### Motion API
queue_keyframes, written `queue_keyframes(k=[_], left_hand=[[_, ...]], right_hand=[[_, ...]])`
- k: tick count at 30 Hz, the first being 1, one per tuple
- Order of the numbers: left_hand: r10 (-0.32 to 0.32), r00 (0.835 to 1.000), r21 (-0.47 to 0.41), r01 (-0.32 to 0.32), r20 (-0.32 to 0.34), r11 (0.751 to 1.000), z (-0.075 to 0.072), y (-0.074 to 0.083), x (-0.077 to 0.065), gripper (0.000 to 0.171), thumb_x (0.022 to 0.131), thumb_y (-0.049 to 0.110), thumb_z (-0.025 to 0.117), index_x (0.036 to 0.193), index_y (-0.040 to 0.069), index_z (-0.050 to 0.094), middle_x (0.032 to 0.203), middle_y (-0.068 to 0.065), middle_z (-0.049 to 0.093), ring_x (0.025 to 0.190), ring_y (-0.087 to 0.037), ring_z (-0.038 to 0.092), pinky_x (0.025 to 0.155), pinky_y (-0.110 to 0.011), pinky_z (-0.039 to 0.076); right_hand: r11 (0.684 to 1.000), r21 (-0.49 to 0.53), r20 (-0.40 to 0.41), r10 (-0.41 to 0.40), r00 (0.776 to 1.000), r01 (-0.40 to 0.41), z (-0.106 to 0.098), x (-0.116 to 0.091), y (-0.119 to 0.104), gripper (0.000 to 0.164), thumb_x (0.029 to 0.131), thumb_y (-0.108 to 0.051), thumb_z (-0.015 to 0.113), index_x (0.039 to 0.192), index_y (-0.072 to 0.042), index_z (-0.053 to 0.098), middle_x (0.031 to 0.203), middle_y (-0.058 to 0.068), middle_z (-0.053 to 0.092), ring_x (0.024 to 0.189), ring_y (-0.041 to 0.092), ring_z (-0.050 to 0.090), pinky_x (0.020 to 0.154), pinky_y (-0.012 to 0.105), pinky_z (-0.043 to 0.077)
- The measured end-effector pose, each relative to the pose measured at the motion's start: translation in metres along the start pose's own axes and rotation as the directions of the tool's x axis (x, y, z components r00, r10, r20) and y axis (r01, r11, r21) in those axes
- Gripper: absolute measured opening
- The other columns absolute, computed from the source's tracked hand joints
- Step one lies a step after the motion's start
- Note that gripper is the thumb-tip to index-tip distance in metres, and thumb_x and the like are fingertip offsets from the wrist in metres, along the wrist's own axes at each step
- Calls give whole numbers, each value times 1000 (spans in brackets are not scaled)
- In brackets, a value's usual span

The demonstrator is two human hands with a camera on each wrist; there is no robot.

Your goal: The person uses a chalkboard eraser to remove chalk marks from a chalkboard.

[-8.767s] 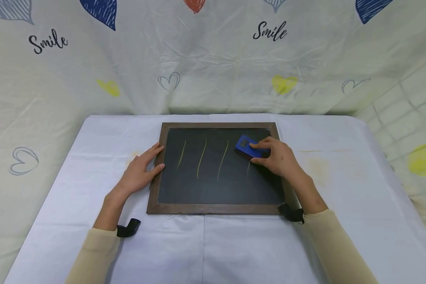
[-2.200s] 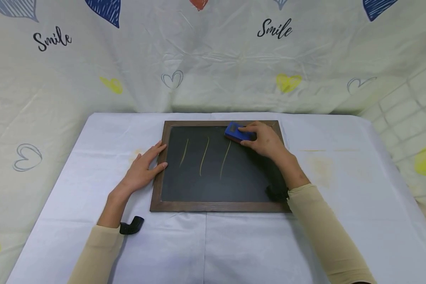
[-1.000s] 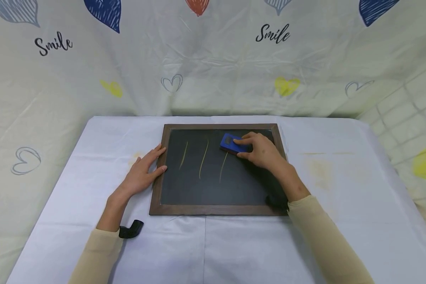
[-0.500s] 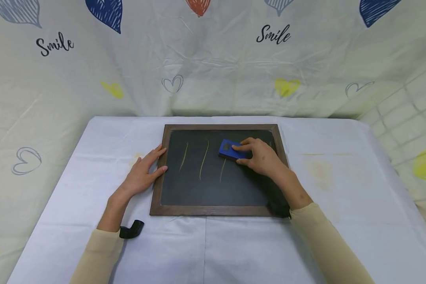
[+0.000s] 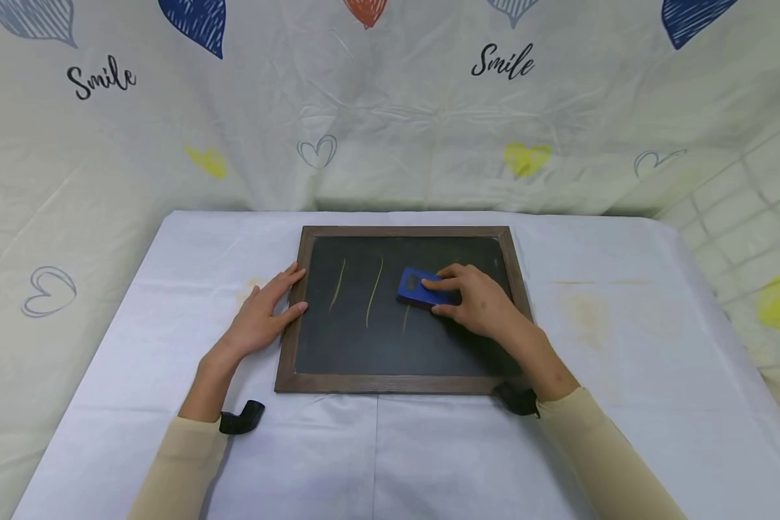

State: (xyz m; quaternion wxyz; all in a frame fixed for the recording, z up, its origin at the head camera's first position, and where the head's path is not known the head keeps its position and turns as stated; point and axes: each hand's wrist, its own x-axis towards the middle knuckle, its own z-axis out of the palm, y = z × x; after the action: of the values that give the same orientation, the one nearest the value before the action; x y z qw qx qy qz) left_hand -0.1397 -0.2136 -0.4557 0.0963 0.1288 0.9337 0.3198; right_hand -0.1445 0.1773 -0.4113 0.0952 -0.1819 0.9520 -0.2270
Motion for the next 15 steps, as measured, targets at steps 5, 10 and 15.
queue_keyframes(k=[5,10,15], left_hand=[[-2,1000,3,2,7,1000,0,0,0,68,107,35,60,166,17,30,176,-10,18,162,-43,16,126,-74,4],[-2,1000,1,2,9,1000,0,-1,0,68,107,36,59,166,17,30,176,-10,18,162,-43,15,126,-74,4],[-1,1000,8,1,7,1000,-1,0,1,68,107,35,59,166,17,30,176,-10,18,162,-43,16,126,-74,4]], right_hand=[[1000,2,1,-18,1000,18,3,-8,-3,51,92,-26,82,140,-22,67,146,12,60,138,40,53,111,59,48],[999,-11,4,-51,999,51,7,-17,-6,51,91,-26,82,140,-23,67,145,11,61,136,39,55,110,59,49],[996,-28,-1,-85,996,85,11,-26,-10,51,91,-25,83,139,-24,68,142,10,63,131,37,58,108,58,50]])
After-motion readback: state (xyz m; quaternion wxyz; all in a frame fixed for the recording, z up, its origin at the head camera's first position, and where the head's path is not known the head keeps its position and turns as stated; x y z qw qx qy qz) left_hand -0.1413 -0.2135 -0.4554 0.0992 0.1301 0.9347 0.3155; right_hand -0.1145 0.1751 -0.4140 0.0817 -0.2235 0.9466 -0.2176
